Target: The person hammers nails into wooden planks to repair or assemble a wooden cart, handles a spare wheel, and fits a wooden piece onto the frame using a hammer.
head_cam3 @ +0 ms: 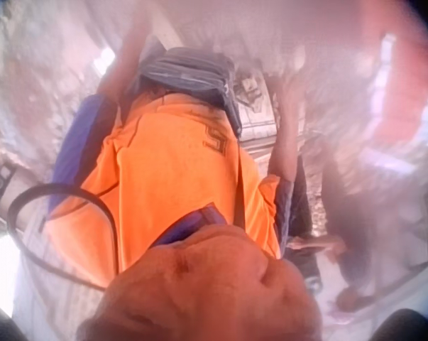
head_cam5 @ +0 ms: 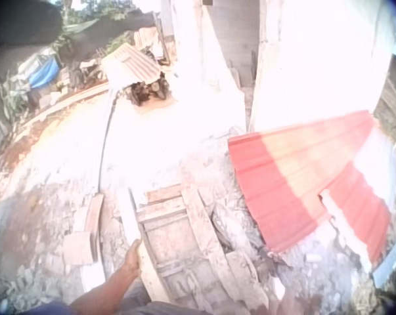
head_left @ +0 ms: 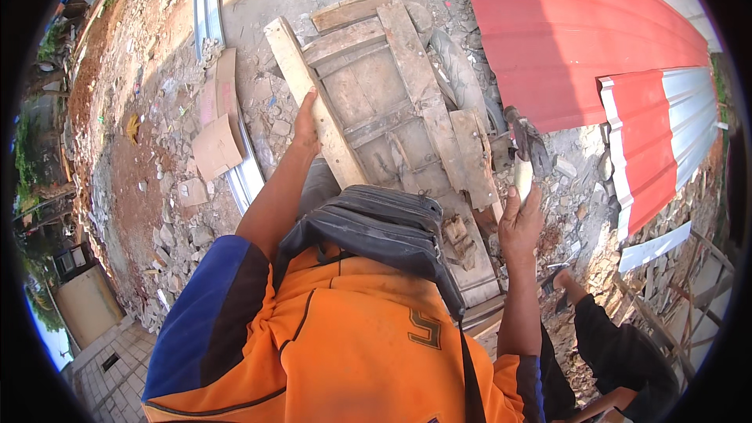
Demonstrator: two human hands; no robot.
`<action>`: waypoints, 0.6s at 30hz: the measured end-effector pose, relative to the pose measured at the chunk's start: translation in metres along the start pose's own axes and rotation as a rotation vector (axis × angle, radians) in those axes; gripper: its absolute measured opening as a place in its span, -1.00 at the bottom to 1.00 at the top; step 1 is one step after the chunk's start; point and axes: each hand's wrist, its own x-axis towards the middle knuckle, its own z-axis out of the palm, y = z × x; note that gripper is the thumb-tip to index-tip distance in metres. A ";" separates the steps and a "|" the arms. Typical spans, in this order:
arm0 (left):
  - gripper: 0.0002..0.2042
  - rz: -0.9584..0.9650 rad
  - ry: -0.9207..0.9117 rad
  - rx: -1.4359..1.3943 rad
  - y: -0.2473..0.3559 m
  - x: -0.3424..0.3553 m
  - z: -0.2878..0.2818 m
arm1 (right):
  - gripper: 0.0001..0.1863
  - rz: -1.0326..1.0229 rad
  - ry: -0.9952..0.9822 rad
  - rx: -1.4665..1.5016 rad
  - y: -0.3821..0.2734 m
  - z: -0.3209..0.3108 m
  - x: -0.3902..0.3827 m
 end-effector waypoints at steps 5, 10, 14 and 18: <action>-0.34 -0.048 -0.057 -0.009 0.000 0.007 0.008 | -0.61 -0.361 0.255 0.310 0.034 0.018 -0.016; -0.32 -0.029 -0.052 0.007 0.011 0.016 0.013 | -0.70 -0.064 0.016 -0.155 0.028 0.020 0.021; -0.34 -0.088 -0.033 -0.007 0.007 -0.013 0.011 | -0.62 -0.421 0.243 0.094 0.032 0.015 -0.026; -0.36 -0.060 -0.058 0.040 -0.005 0.005 0.020 | -0.58 0.102 -0.185 -0.214 0.050 0.050 0.021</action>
